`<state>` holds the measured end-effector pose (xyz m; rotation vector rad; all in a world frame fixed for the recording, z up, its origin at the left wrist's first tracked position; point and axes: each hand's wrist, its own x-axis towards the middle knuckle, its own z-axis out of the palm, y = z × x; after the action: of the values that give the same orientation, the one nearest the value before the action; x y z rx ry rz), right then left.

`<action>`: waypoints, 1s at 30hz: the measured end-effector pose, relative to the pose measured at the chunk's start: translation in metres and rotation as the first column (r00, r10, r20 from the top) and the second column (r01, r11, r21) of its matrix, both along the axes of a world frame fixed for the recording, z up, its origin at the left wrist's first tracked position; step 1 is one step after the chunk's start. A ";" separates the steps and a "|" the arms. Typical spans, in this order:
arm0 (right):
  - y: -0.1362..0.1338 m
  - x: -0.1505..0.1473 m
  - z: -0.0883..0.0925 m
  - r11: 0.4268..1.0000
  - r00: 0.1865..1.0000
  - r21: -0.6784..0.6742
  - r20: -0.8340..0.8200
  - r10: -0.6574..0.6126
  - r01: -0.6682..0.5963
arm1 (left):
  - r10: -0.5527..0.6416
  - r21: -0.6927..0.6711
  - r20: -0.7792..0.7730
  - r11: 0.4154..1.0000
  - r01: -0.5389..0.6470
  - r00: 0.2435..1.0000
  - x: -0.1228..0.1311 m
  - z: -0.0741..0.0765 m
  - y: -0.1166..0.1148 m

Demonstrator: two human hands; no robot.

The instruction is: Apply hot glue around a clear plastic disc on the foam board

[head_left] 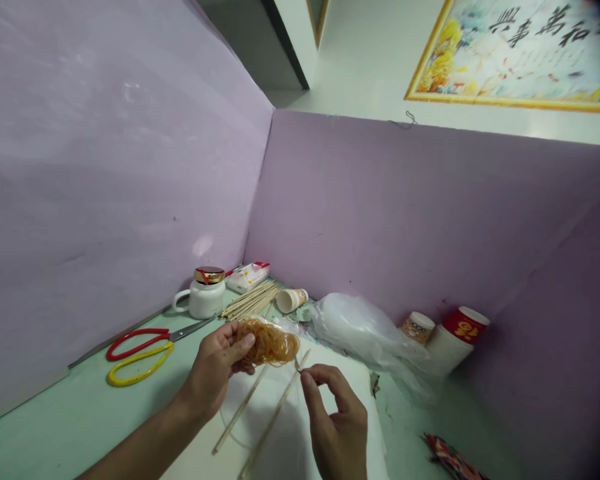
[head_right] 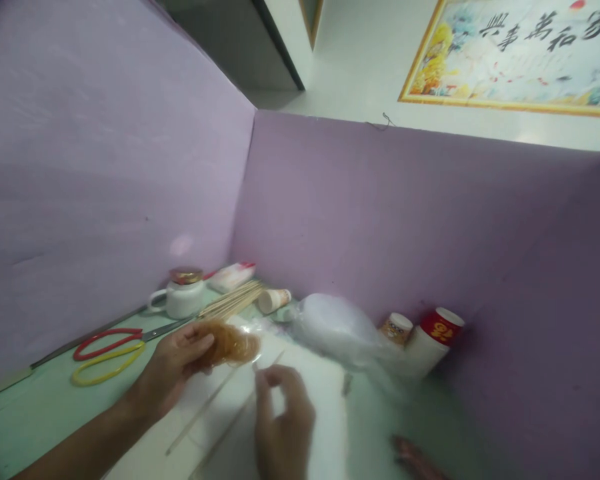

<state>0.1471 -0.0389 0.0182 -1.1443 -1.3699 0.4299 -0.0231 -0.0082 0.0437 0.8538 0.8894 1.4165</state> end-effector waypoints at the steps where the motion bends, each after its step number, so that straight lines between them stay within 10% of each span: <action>1: 0.000 0.000 -0.001 0.999 0.999 -0.036 -0.050 -0.012 0.010 | 0.007 -0.001 -0.003 1.000 -0.007 1.000 0.000 -0.001 0.000; 10: 0.010 -0.008 -0.009 0.980 0.831 -0.180 -0.555 -0.027 -0.088 | -0.002 -0.059 0.003 0.998 0.002 1.000 0.006 -0.008 -0.001; 17: 0.013 0.005 -0.009 0.974 0.798 -0.195 -0.601 -0.029 -0.112 | 0.050 -0.007 -0.043 0.999 -0.051 0.998 0.007 -0.009 0.001; 20: 0.010 0.009 -0.003 0.987 0.906 -0.158 -0.414 -0.086 0.022 | 0.050 0.018 -0.082 0.999 -0.049 0.995 0.010 -0.009 -0.001; 24: 0.003 0.005 0.006 0.972 0.946 0.128 0.233 -0.225 0.199 | 0.011 0.045 -0.104 0.999 -0.006 0.995 0.014 -0.012 -0.005; 30: 0.002 0.011 0.005 0.982 0.913 0.115 0.364 -0.182 0.150 | -0.156 0.080 -0.195 0.982 0.174 0.968 0.003 -0.011 -0.002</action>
<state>0.1578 -0.0370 0.0235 -1.3047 -1.5854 0.0263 -0.0205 -0.0100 0.0330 1.1236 0.8749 1.2560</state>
